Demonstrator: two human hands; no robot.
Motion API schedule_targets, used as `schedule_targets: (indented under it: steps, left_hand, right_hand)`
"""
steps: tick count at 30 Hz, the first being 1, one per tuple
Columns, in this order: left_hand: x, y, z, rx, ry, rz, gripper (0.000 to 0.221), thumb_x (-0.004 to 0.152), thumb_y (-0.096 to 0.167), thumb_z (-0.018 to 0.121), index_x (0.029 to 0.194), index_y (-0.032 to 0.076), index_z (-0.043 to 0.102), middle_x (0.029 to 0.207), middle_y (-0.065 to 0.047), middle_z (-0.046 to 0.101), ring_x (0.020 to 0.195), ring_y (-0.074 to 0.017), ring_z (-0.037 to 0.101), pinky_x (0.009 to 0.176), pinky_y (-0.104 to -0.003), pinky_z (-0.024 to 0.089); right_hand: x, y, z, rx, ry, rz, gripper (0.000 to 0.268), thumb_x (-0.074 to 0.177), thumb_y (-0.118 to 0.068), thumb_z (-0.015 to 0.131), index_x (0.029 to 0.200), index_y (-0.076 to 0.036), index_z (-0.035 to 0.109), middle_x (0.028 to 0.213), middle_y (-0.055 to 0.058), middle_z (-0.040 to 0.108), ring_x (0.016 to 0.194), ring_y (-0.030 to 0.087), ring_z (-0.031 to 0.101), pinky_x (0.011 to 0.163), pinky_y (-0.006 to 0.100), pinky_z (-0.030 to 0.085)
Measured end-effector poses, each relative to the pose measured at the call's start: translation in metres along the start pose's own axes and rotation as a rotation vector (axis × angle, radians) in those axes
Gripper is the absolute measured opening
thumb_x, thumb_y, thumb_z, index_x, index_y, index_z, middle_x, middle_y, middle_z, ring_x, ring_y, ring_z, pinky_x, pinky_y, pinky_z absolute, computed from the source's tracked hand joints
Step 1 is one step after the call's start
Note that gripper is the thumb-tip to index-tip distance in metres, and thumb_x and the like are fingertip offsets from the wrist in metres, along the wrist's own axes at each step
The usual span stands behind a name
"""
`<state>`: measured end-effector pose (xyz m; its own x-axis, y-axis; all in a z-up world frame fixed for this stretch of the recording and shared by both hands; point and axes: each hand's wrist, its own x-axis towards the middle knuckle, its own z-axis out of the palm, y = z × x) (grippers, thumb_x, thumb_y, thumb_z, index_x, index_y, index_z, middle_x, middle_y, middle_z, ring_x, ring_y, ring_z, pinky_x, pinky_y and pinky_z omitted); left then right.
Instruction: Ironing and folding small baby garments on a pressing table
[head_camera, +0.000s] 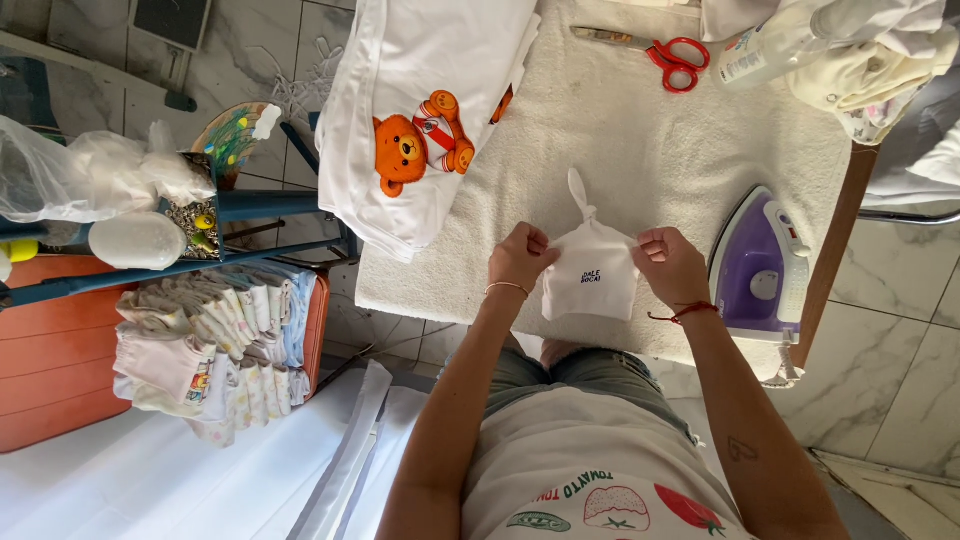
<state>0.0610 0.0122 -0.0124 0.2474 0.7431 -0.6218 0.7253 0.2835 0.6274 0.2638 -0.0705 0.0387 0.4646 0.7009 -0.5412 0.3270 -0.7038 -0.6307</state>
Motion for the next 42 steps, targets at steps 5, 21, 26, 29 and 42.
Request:
schedule_targets:
  steps: [5, 21, 26, 29, 42]
  left_hand:
    - [-0.018, 0.013, -0.027, -0.155, -0.187, 0.020, 0.031, 0.060, 0.038, 0.070, 0.079, 0.014, 0.062, 0.070, 0.000, 0.063, 0.075, -0.0176, 0.061, 0.072, -0.032, 0.047]
    - [-0.021, 0.012, 0.008, 0.048, 0.208, 0.173, 0.003, 0.087, 0.024, 0.044, 0.089, 0.024, 0.042, 0.086, -0.003, 0.062, 0.080, -0.0287, 0.061, 0.071, -0.041, 0.048]
    - [-0.028, 0.010, 0.009, -0.115, 0.093, 0.235, 0.027, 0.080, 0.011, 0.052, 0.104, 0.023, 0.051, 0.107, -0.005, 0.054, 0.097, -0.0299, 0.054, 0.082, -0.041, 0.046]
    - [-0.038, 0.004, 0.014, -0.185, -0.022, 0.244, 0.048, 0.078, 0.005, 0.053, 0.122, 0.023, 0.047, 0.125, -0.013, 0.041, 0.112, -0.0347, 0.044, 0.093, -0.041, 0.040]
    - [-0.062, 0.010, 0.002, 0.091, -0.046, 0.325, 0.056, 0.070, -0.006, 0.046, 0.122, 0.014, 0.044, 0.137, -0.009, 0.021, 0.115, -0.0410, 0.037, 0.098, -0.045, 0.035]
  right_hand:
    - [-0.015, -0.017, -0.017, 0.063, -0.106, 0.022, 0.028, 0.074, -0.019, 0.063, 0.099, -0.005, 0.061, 0.081, 0.011, 0.062, 0.078, 0.017, 0.058, 0.072, 0.032, 0.045]
    - [0.000, -0.032, 0.003, 0.056, -0.126, -0.398, 0.030, 0.084, -0.004, 0.045, 0.112, -0.009, 0.055, 0.117, 0.016, 0.051, 0.105, 0.034, 0.049, 0.089, 0.045, 0.039]
    - [-0.007, -0.012, 0.005, 0.050, -0.034, -0.145, 0.043, 0.077, -0.021, 0.062, 0.114, -0.006, 0.048, 0.107, 0.013, 0.052, 0.095, 0.027, 0.054, 0.084, 0.039, 0.044]
    - [-0.025, 0.000, 0.007, 0.048, -0.050, 0.068, 0.057, 0.069, -0.030, 0.070, 0.113, -0.007, 0.042, 0.097, 0.010, 0.056, 0.088, 0.021, 0.057, 0.080, 0.038, 0.045]
    - [-0.028, 0.025, 0.016, 0.246, -0.108, 0.189, 0.029, 0.065, -0.012, 0.066, 0.080, -0.006, 0.043, 0.084, 0.008, 0.050, 0.075, 0.018, 0.054, 0.064, 0.030, 0.045]
